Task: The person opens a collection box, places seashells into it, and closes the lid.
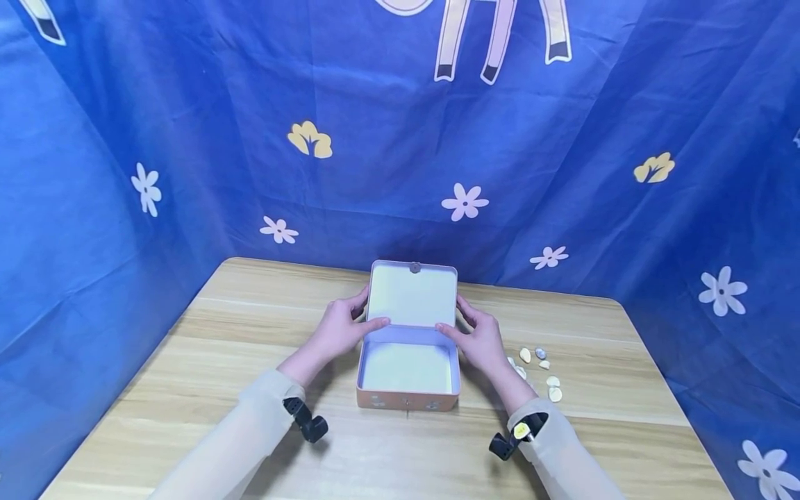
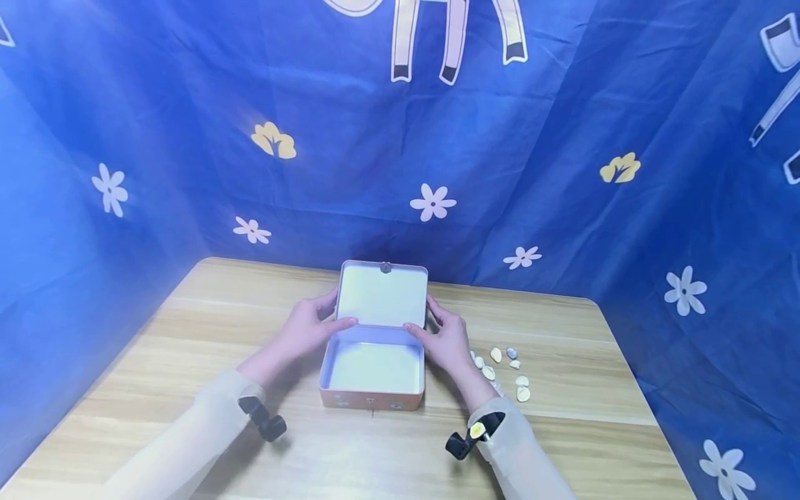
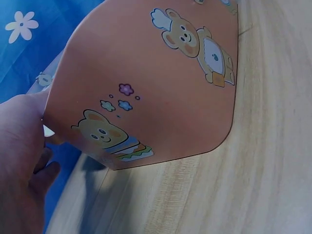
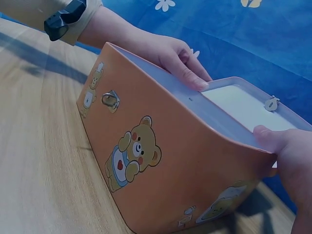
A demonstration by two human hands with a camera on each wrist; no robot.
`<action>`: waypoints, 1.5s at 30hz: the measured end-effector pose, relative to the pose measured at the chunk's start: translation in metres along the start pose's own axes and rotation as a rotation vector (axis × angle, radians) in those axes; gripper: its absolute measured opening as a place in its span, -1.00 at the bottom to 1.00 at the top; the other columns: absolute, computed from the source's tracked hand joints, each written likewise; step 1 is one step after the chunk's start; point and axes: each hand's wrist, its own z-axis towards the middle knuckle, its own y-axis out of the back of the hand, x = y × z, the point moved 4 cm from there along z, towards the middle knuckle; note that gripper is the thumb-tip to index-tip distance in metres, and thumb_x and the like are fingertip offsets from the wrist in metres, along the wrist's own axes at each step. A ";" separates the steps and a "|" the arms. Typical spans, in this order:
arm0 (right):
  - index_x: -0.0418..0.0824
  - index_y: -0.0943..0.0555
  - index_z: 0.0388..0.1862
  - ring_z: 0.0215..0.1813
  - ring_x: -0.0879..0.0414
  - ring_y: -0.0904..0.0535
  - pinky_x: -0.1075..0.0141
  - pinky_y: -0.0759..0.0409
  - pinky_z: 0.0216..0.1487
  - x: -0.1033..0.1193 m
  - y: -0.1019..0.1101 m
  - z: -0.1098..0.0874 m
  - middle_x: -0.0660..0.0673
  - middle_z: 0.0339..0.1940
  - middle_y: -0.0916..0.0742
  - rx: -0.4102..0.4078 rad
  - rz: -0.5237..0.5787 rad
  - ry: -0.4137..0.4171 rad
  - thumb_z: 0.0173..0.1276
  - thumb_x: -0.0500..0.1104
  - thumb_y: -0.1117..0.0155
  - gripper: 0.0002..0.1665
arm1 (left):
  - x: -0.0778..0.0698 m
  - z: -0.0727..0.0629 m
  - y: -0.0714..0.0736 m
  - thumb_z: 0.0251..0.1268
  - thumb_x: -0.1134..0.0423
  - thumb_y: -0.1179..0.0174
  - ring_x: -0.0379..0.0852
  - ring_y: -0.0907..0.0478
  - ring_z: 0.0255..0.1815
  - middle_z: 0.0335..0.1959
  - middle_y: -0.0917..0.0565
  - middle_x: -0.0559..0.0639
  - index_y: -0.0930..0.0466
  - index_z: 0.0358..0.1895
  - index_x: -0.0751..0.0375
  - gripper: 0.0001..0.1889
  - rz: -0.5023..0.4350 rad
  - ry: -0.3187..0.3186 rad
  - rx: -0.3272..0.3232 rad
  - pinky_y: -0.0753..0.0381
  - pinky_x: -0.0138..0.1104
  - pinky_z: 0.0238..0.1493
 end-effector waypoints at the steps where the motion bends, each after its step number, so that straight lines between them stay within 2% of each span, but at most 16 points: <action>1: -0.33 -0.50 0.50 0.49 -0.13 -0.47 0.00 -0.46 0.50 -0.001 0.000 0.000 -0.20 0.44 -0.59 0.001 0.000 -0.004 0.26 -0.05 -0.67 -0.09 | 0.000 0.000 0.000 0.27 0.03 -0.56 0.20 -0.47 0.42 0.53 -0.36 0.22 -0.26 0.60 0.32 -0.05 -0.004 0.004 0.002 -0.55 -0.20 0.33; 11: -0.28 -0.46 0.54 0.51 -0.12 -0.44 0.01 -0.43 0.52 -0.006 -0.001 -0.001 -0.19 0.48 -0.55 0.036 0.012 -0.027 0.31 -0.01 -0.63 -0.08 | 0.006 -0.001 -0.003 0.20 0.04 -0.61 0.16 -0.46 0.46 0.56 -0.33 0.20 -0.18 0.64 0.29 0.04 -0.090 0.038 0.013 -0.53 -0.24 0.35; 17: -0.29 -0.46 0.53 0.51 -0.12 -0.45 0.00 -0.42 0.52 -0.009 -0.005 0.001 -0.19 0.47 -0.55 0.052 0.034 -0.022 0.34 0.00 -0.60 -0.11 | 0.014 0.000 -0.003 0.19 0.04 -0.62 0.10 -0.45 0.47 0.57 -0.34 0.16 -0.18 0.65 0.25 0.05 -0.170 0.028 0.002 -0.50 -0.27 0.38; 25: -0.25 -0.45 0.55 0.50 -0.10 -0.45 0.06 -0.45 0.50 -0.012 -0.004 0.001 -0.16 0.48 -0.55 0.076 0.052 -0.049 0.35 0.04 -0.60 -0.09 | 0.017 0.000 -0.004 0.15 -0.03 -0.62 0.11 -0.42 0.50 0.57 -0.34 0.16 -0.18 0.66 0.22 0.09 -0.178 0.042 0.010 -0.44 -0.20 0.46; 32: -0.27 -0.42 0.57 0.54 -0.02 -0.39 0.22 -0.40 0.51 -0.014 -0.005 0.001 -0.15 0.53 -0.51 0.107 0.124 -0.075 0.38 0.02 -0.58 -0.09 | 0.015 -0.001 -0.005 0.17 -0.02 -0.62 0.09 -0.47 0.47 0.56 -0.37 0.16 -0.19 0.65 0.24 0.07 -0.176 0.049 0.015 -0.46 -0.22 0.44; 39: -0.32 -0.38 0.58 0.51 -0.01 -0.44 0.30 -0.45 0.45 -0.018 -0.008 0.000 -0.19 0.54 -0.49 0.133 0.189 -0.097 0.42 -0.02 -0.55 -0.11 | 0.013 -0.002 -0.006 0.22 0.02 -0.59 0.12 -0.48 0.45 0.53 -0.40 0.22 -0.17 0.65 0.29 0.04 -0.172 0.058 0.024 -0.48 -0.18 0.44; 45: -0.37 -0.39 0.57 0.49 -0.10 -0.48 0.21 -0.48 0.44 -0.018 -0.010 -0.001 -0.27 0.52 -0.50 0.150 0.220 -0.104 0.43 -0.08 -0.53 -0.13 | 0.015 -0.001 -0.007 0.27 0.05 -0.56 0.13 -0.42 0.50 0.56 -0.35 0.23 -0.13 0.66 0.31 0.03 -0.179 0.071 0.046 -0.43 -0.16 0.47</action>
